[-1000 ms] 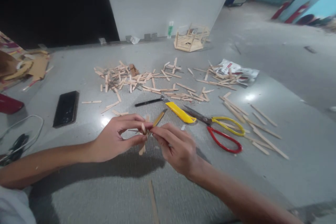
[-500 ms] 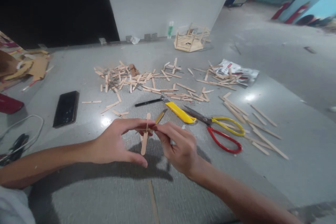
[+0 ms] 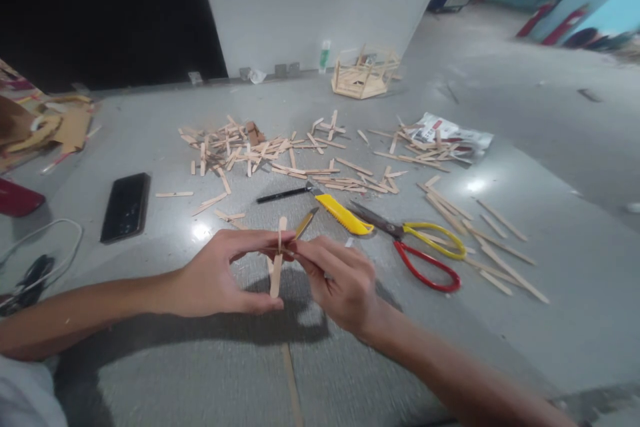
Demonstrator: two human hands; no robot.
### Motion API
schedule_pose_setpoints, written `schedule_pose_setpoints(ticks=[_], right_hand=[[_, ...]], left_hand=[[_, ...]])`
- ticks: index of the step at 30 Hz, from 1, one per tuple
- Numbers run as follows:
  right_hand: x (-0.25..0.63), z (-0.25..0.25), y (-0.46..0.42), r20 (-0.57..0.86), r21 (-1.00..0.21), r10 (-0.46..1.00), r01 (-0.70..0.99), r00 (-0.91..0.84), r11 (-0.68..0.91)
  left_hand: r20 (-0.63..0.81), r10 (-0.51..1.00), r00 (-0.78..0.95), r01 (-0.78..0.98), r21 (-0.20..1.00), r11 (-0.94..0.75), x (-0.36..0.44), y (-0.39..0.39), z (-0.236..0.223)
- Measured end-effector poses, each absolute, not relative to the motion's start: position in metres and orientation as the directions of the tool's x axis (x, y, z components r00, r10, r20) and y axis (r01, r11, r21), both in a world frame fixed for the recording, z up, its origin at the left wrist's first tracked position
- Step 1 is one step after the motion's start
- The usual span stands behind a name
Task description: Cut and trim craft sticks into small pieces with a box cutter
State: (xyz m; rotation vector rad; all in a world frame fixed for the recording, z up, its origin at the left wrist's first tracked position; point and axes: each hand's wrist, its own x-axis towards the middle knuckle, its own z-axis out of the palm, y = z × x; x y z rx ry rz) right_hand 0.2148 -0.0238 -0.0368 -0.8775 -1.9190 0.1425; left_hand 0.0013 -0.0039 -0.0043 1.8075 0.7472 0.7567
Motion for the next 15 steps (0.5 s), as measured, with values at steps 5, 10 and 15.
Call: schedule_pose_setpoints(ticks=[5,10,15], right_hand=[[0.2144,-0.0357,-0.0219,0.74,-0.45,0.626,0.512,-0.244,0.731],[0.2156,-0.0364,-0.0219,0.741,-0.436,0.616,0.505,-0.268,0.745],[0.2173,-0.0404,-0.025,0.745,-0.413,0.607,0.524,-0.275,0.744]], left_hand=[[0.141,0.778,0.612,0.155,0.944,-0.292,0.0017,-0.0033,-0.0047],[0.182,0.773,0.607,0.163,0.924,-0.345,0.0002,-0.002,-0.004],[0.136,0.774,0.618,0.154,0.945,-0.289,0.0001,-0.0034,-0.0044]])
